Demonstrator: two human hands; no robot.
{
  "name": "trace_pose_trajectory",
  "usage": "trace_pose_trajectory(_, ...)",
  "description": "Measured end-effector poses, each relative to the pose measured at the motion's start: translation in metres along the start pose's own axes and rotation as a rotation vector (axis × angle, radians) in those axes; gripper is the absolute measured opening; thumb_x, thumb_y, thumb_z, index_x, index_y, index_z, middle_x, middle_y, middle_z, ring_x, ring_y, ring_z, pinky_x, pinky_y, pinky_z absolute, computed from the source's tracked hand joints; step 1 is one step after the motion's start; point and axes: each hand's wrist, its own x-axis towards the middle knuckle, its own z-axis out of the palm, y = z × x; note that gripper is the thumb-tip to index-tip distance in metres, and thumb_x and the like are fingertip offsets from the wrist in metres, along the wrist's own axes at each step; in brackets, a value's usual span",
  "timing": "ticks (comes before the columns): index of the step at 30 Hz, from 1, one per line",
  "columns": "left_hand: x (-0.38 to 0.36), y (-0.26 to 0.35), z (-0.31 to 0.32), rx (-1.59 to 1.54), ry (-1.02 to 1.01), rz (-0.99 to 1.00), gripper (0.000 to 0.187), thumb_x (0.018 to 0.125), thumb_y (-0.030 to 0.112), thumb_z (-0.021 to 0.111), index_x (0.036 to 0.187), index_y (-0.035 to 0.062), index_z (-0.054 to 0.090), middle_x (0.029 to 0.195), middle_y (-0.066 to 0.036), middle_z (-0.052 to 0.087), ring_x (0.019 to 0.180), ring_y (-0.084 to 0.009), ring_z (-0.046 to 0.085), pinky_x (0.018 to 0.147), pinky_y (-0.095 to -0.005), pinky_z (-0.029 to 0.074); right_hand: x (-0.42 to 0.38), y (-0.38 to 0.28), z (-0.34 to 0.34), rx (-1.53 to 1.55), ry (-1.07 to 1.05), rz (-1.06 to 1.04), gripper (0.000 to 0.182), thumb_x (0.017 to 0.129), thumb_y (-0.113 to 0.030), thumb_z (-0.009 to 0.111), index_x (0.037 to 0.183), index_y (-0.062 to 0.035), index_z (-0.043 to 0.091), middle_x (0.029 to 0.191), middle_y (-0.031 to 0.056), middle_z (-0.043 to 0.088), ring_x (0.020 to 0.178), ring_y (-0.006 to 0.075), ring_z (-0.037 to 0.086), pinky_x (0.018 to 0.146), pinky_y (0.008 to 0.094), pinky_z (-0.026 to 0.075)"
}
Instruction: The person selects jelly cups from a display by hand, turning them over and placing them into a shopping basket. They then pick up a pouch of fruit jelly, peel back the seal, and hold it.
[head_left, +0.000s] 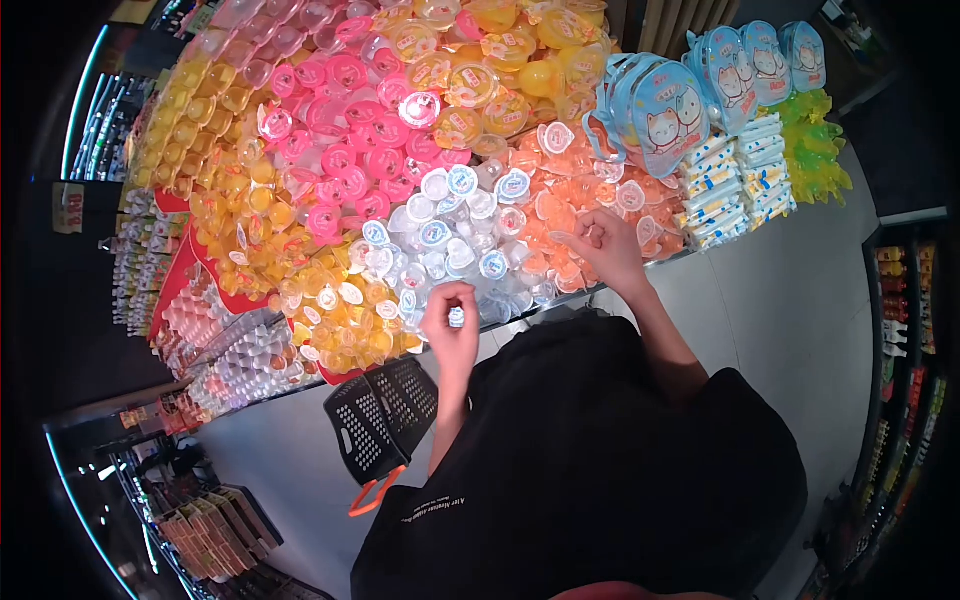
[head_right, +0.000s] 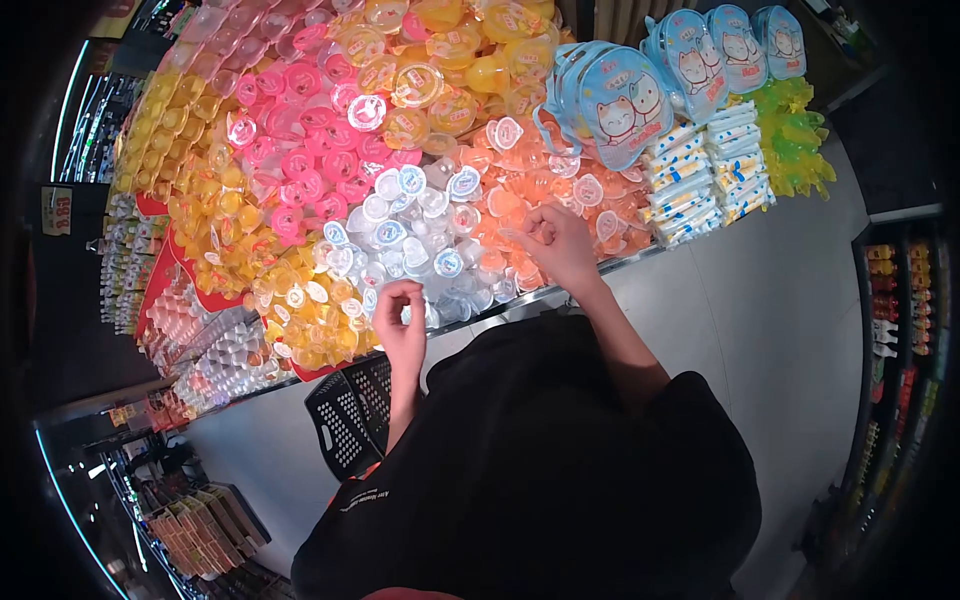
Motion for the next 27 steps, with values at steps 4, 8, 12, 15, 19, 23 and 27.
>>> trace_pose_trajectory(4, 0.007, 0.05, 0.048, 0.1, -0.254, 0.153, 0.037, 0.081, -0.006, 0.072, 0.116, 0.0007, 0.06, 0.119, -0.016, 0.062, 0.095, -0.0234, 0.066, 0.081, -0.0315, 0.053, -0.02, -0.009, -0.005, 0.511, -0.284, 0.182, 0.019, 0.088, -0.01, 0.078, 0.088, -0.0033, 0.06, 0.083, -0.0018, 0.061, 0.07, 0.0015, 0.056, 0.06, 0.0204, 0.045)
trace_pose_trajectory(8, 0.006, 0.04, 0.064, 0.188, -0.335, 0.34, 0.047, 0.079, -0.002, 0.076, 0.122, 0.0016, 0.059, 0.121, -0.018, 0.063, 0.107, -0.0299, 0.066, 0.089, -0.036, 0.053, -0.035, 0.001, -0.005, 0.776, -0.655, 0.2, 0.013, 0.092, -0.004, 0.072, 0.095, -0.0051, 0.059, 0.087, -0.0021, 0.063, 0.075, 0.0044, 0.06, 0.065, 0.021, 0.05)
trace_pose_trajectory(12, 0.007, 0.024, 0.066, 0.04, -0.503, 0.018, 0.044, 0.085, 0.002, 0.075, 0.126, 0.0017, 0.058, 0.11, -0.012, 0.069, 0.099, -0.0251, 0.069, 0.089, -0.0334, 0.054, -0.038, 0.0, -0.018, 0.826, -0.564, 0.251, 0.007, 0.096, -0.008, 0.067, 0.098, -0.0051, 0.06, 0.088, -0.0026, 0.063, 0.073, 0.0029, 0.057, 0.064, 0.0203, 0.046)
trace_pose_trajectory(15, 0.009, 0.026, 0.073, -1.024, -0.338, -0.613, 0.051, 0.093, 0.022, 0.074, 0.135, 0.0027, 0.053, 0.11, -0.012, 0.068, 0.096, -0.0195, 0.068, 0.084, -0.0318, 0.056, -0.031, 0.014, -0.024, 0.811, -0.429, 0.242, 0.009, 0.098, -0.012, 0.066, 0.1, -0.0046, 0.061, 0.086, -0.003, 0.064, 0.072, 0.0026, 0.056, 0.063, 0.0198, 0.045)
trace_pose_trajectory(19, 0.011, 0.029, 0.093, -1.185, -0.346, -0.598, 0.057, 0.094, 0.029, 0.073, 0.138, 0.0016, 0.049, 0.11, -0.012, 0.067, 0.097, -0.0189, 0.068, 0.086, -0.0313, 0.056, -0.023, 0.032, -0.035, 0.776, -0.351, 0.159, 0.011, 0.097, -0.013, 0.067, 0.1, -0.0037, 0.062, 0.083, -0.0027, 0.064, 0.07, 0.0018, 0.056, 0.06, 0.0195, 0.044)
trace_pose_trajectory(23, 0.021, 0.036, 0.117, -0.103, -0.351, -0.008, 0.041, 0.083, -0.004, 0.072, 0.121, 0.0026, 0.059, 0.114, -0.01, 0.066, 0.102, -0.0228, 0.065, 0.089, -0.0311, 0.05, -0.023, 0.038, -0.048, 0.738, -0.366, 0.156, 0.01, 0.096, -0.012, 0.067, 0.099, -0.0034, 0.062, 0.082, -0.0027, 0.063, 0.068, 0.0019, 0.055, 0.059, 0.02, 0.044)
trace_pose_trajectory(27, 0.048, 0.054, 0.13, 0.357, -0.22, 0.388, 0.046, 0.072, -0.005, 0.077, 0.115, 0.0052, 0.065, 0.107, -0.008, 0.064, 0.077, -0.0197, 0.055, 0.075, -0.0304, 0.048, -0.021, 0.048, -0.058, 0.754, -0.419, 0.116, 0.007, 0.093, -0.003, 0.062, 0.1, -0.002, 0.061, 0.082, -0.0002, 0.064, 0.071, 0.0042, 0.058, 0.063, 0.0214, 0.046)
